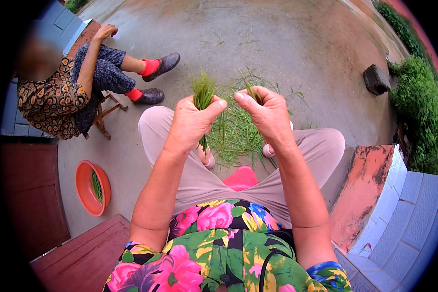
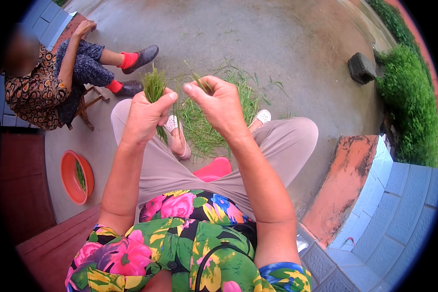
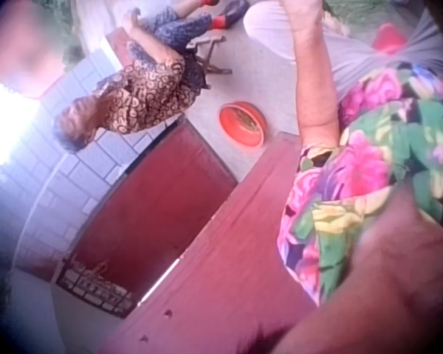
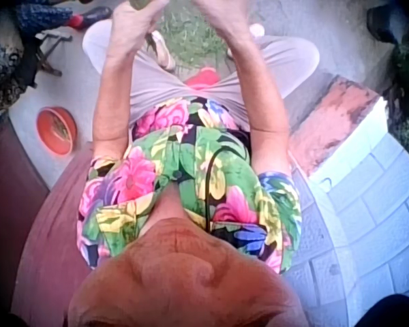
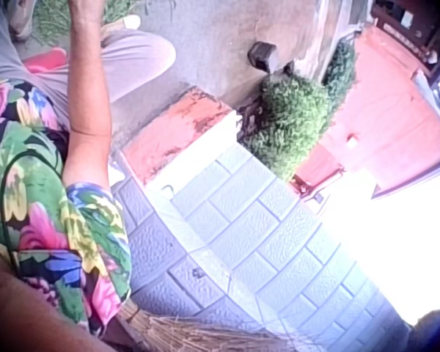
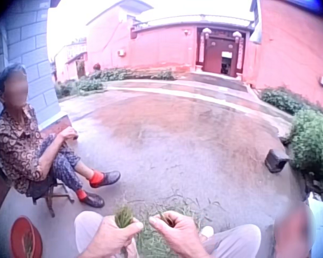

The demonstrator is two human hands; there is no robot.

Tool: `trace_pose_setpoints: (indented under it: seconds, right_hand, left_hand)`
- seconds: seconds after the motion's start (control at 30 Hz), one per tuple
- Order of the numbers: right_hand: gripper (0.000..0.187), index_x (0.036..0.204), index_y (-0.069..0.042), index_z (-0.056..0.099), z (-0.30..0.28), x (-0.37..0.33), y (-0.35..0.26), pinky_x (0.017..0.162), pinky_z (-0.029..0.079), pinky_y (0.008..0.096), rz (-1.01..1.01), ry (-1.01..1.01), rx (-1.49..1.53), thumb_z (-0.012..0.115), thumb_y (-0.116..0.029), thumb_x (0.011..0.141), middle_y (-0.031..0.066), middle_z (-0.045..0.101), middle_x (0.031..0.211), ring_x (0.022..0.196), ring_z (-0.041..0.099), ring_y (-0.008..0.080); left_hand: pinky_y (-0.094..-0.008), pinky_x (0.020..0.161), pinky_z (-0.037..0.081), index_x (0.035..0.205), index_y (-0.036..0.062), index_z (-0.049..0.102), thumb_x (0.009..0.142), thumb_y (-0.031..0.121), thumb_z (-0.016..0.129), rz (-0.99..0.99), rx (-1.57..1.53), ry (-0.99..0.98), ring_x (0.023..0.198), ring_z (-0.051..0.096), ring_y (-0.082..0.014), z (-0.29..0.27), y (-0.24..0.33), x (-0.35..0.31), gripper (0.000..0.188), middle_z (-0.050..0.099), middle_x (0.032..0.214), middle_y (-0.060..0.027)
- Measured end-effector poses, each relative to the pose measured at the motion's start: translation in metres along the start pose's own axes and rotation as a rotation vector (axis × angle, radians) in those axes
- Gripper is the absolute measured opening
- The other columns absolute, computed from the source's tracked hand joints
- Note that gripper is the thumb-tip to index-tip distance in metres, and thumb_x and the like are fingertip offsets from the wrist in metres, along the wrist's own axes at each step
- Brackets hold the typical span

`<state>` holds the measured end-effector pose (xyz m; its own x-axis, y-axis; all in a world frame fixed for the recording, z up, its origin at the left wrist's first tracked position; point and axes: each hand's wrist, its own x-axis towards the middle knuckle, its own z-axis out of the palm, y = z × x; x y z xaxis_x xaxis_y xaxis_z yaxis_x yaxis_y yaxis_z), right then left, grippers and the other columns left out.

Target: The person holds a bundle of green grass stalks in one hand while using the other hand to pull out individual blades, one at a time, and place them onto a pile on the ground.

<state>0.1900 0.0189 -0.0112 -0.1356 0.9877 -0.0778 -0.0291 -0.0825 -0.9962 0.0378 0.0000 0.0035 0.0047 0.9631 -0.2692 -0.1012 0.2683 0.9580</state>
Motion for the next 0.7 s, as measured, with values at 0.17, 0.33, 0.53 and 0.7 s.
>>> trace_pose_setpoints:
  seconds: [0.17,0.33,0.53,0.7]
  right_hand:
    - [0.017,0.074,0.000,0.057,0.001,-0.001,0.001,0.047,0.032,0.0182,0.006,-0.032,-0.009,0.062,-0.016,0.074,-0.0050,0.050,0.061,0.054,0.040,0.0022]
    - [0.014,0.074,-0.001,0.057,-0.003,-0.003,-0.003,0.047,0.033,0.0179,-0.026,0.052,0.058,0.061,-0.014,0.074,-0.0057,0.049,0.061,0.054,0.040,0.0016]
    - [0.012,0.075,-0.002,0.058,-0.011,0.000,0.000,0.048,0.033,0.0176,-0.031,0.126,0.107,0.061,-0.013,0.074,-0.0063,0.049,0.061,0.054,0.039,0.0010]
    - [0.013,0.075,-0.002,0.059,-0.016,0.002,0.000,0.048,0.032,0.0174,-0.047,0.157,0.119,0.061,-0.014,0.074,-0.0067,0.049,0.061,0.054,0.039,0.0010]
  left_hand:
    - [-0.0176,0.035,0.025,0.072,0.0028,0.054,0.075,0.009,0.058,0.046,0.068,0.003,0.038,0.033,-0.0026,0.004,-0.002,0.000,0.008,0.041,0.049,0.0054]
    - [-0.0175,0.035,0.025,0.071,0.0030,0.053,0.074,0.009,0.058,0.048,0.073,-0.012,0.038,0.033,-0.0026,0.001,-0.004,-0.002,0.008,0.041,0.050,0.0054]
    - [-0.0177,0.035,0.025,0.072,0.0031,0.052,0.074,0.008,0.058,-0.014,0.046,-0.026,0.038,0.033,-0.0029,-0.002,-0.003,-0.003,0.008,0.040,0.050,0.0051]
    - [-0.0181,0.035,0.025,0.073,0.0028,0.052,0.074,0.008,0.058,-0.025,0.003,-0.055,0.038,0.032,-0.0033,-0.008,-0.005,-0.002,0.008,0.039,0.050,0.0049]
